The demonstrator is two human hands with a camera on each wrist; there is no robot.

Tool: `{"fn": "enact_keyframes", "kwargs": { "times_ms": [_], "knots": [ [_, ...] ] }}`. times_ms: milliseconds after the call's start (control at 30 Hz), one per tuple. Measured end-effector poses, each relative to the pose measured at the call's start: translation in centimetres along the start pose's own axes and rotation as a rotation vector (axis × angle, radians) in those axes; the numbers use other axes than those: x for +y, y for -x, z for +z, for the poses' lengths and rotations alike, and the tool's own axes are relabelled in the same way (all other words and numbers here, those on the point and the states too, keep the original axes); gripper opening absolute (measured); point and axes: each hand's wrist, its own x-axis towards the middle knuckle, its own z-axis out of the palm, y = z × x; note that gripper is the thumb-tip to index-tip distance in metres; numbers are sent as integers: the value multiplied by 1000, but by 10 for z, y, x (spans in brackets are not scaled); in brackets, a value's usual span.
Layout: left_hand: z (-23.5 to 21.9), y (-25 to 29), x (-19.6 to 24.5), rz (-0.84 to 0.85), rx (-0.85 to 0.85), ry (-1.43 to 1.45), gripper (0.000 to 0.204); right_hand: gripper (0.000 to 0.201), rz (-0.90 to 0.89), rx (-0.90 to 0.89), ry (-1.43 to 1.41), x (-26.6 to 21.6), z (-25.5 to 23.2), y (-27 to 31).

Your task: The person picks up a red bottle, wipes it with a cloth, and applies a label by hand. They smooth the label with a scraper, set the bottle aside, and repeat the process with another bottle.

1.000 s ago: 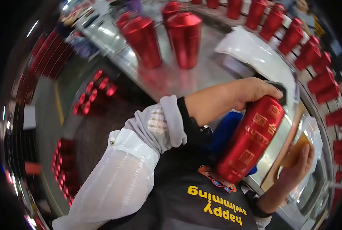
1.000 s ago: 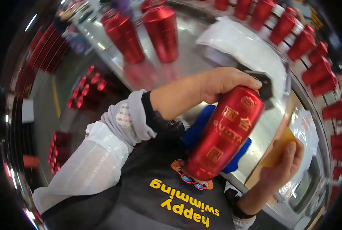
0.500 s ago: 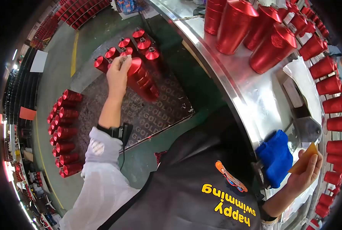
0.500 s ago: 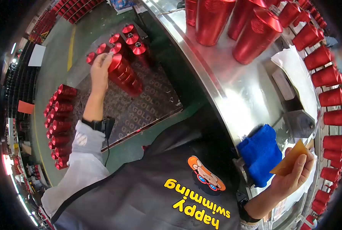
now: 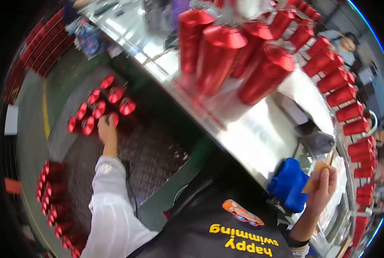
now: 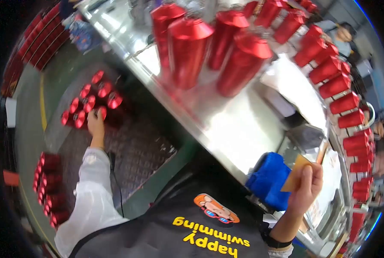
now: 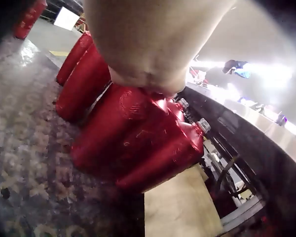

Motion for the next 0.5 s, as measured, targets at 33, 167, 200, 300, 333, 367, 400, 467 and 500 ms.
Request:
{"fn": "enact_keyframes", "kwargs": {
  "times_ms": [33, 167, 200, 300, 333, 367, 400, 467, 500],
  "knots": [
    [7, -1, -12, -2, 14, -26, 38, 7, -16, -1, 9, 1, -1, -3],
    [7, -3, -20, 71, 15, -199, 37, 14, -102, -16, 121, -17, -4, -9],
    [5, -4, -16, 155, 82, -294, 41, 16, -125, -9, 168, -25, -6, -10],
    [-22, 3, 65, 380, 255, 16, 43, 19, -242, -70, 282, -40, -33, -24],
    [-28, 17, 99, 390, 284, 114, 39, 19, -299, -81, 316, -48, -43, -34],
    [-40, 36, 149, 403, 218, 322, 37, 19, -388, -99, 422, -55, -56, -48],
    [-47, 54, 188, 414, 78, 671, 37, 20, -470, -127, 532, -63, -68, -65],
    [-67, 97, 263, 546, -75, 854, 30, 23, -641, -136, 759, -81, -86, -108],
    [-66, 110, 283, 621, -178, 933, 30, 26, -674, -168, 848, -85, -97, -140]
  ]
}}
